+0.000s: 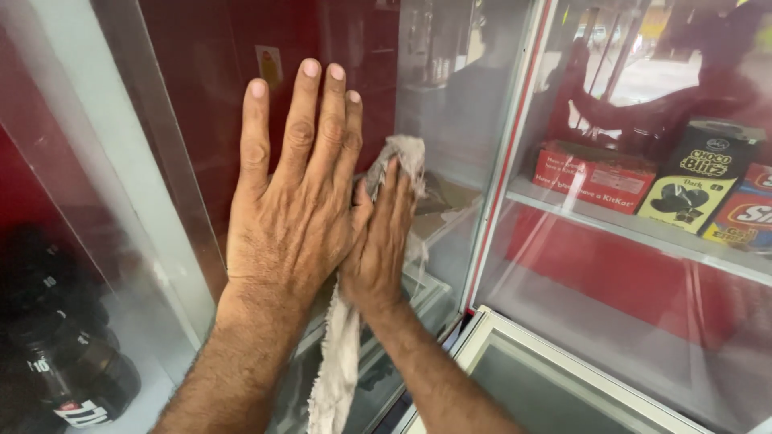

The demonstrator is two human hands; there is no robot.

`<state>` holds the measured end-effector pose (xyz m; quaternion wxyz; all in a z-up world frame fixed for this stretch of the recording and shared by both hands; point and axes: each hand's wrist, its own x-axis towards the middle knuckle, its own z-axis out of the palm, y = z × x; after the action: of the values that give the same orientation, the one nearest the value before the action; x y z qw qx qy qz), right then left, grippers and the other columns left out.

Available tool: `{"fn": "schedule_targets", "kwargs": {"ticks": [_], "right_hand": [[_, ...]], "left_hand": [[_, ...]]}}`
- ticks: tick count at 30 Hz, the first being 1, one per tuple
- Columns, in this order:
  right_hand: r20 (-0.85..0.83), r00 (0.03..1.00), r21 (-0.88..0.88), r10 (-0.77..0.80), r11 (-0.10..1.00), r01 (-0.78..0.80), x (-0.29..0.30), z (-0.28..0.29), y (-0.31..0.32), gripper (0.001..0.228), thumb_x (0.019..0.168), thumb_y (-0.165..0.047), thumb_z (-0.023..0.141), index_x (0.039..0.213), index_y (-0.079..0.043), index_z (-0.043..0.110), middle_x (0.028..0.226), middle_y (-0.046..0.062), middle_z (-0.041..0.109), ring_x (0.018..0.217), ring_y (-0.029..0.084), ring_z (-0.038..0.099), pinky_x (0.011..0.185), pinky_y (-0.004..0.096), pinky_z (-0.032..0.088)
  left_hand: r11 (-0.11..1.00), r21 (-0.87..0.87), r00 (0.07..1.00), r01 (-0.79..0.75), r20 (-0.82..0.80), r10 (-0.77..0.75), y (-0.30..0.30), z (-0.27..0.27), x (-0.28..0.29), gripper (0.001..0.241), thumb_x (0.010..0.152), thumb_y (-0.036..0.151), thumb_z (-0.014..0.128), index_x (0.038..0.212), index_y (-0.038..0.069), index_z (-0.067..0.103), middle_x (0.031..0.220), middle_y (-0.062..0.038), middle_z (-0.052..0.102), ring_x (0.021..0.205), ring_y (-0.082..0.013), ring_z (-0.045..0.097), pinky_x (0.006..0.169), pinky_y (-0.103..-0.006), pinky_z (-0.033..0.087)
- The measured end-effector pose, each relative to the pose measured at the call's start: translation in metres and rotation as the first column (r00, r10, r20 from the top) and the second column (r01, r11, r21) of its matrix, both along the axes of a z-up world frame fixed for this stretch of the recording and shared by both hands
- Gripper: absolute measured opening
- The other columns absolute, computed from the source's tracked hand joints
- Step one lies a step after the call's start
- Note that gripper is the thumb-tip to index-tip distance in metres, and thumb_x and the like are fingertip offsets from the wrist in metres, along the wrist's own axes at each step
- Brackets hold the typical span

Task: Cleaning the glass surfaces of store display cabinets and a chest freezer.

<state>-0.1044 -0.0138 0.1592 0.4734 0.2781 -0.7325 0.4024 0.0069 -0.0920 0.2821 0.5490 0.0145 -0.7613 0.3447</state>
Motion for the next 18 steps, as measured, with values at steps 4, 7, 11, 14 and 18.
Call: {"fn": "schedule_targets", "kwargs": {"ticks": [4, 7, 11, 14, 18], "right_hand": [[-0.005, 1.0, -0.004, 0.001, 1.0, -0.001, -0.004, 0.039, 0.002, 0.063, 0.114, -0.04, 0.021, 0.165, -0.003, 0.018, 0.176, 0.025, 0.012, 0.165, 0.043, 0.007, 0.135, 0.06, 0.004], [-0.002, 0.992, -0.136, 0.125, 0.983, -0.124, -0.002, 0.042, 0.0, 0.067, 0.114, -0.042, 0.021, 0.167, 0.0, 0.013, 0.175, 0.026, 0.013, 0.165, 0.043, 0.008, 0.135, 0.06, 0.006], [-0.003, 0.982, -0.186, 0.186, 0.965, -0.184, 0.004, 0.036, -0.002, 0.068, 0.115, -0.043, 0.025, 0.166, 0.0, 0.013, 0.174, 0.029, 0.014, 0.165, 0.044, 0.009, 0.135, 0.058, 0.012], [-0.006, 0.981, -0.191, 0.192, 0.963, -0.189, 0.007, 0.033, 0.0, 0.07, 0.115, -0.045, 0.027, 0.166, 0.0, 0.013, 0.173, 0.03, 0.016, 0.165, 0.044, 0.012, 0.136, 0.057, 0.014], [0.009, 0.984, -0.181, 0.178, 0.968, -0.173, 0.01, 0.032, -0.002, 0.074, 0.114, -0.048, 0.031, 0.165, 0.002, 0.012, 0.172, 0.031, 0.016, 0.163, 0.044, 0.013, 0.134, 0.058, 0.014]], "left_hand": [[0.997, -0.033, 0.997, -0.076, 0.015, 0.077, -0.002, 0.0, -0.001, 0.07, 0.106, 0.051, 0.047, 0.163, 0.012, 0.047, 0.17, -0.013, 0.035, 0.159, -0.0283, 0.022, 0.129, -0.0553, 0.014], [0.999, -0.013, 0.999, -0.036, -0.02, 0.036, -0.003, -0.002, -0.001, 0.067, 0.111, 0.055, 0.043, 0.16, 0.01, 0.048, 0.168, -0.012, 0.036, 0.157, -0.0278, 0.023, 0.129, -0.054, 0.013], [0.999, 0.036, 0.998, 0.028, 0.047, -0.03, -0.008, -0.004, -0.005, 0.07, 0.107, 0.053, 0.046, 0.162, 0.009, 0.047, 0.17, -0.014, 0.034, 0.159, -0.0289, 0.022, 0.129, -0.0552, 0.013], [1.0, 0.01, 1.0, 0.007, 0.024, -0.008, -0.008, -0.006, -0.007, 0.068, 0.108, 0.05, 0.048, 0.163, 0.009, 0.047, 0.171, -0.014, 0.034, 0.159, -0.0295, 0.022, 0.13, -0.0558, 0.012], [1.0, -0.003, 0.999, -0.03, 0.032, 0.03, -0.006, -0.004, -0.003, 0.069, 0.106, 0.048, 0.05, 0.163, 0.01, 0.045, 0.171, -0.013, 0.033, 0.159, -0.0292, 0.021, 0.129, -0.0562, 0.012]]}}
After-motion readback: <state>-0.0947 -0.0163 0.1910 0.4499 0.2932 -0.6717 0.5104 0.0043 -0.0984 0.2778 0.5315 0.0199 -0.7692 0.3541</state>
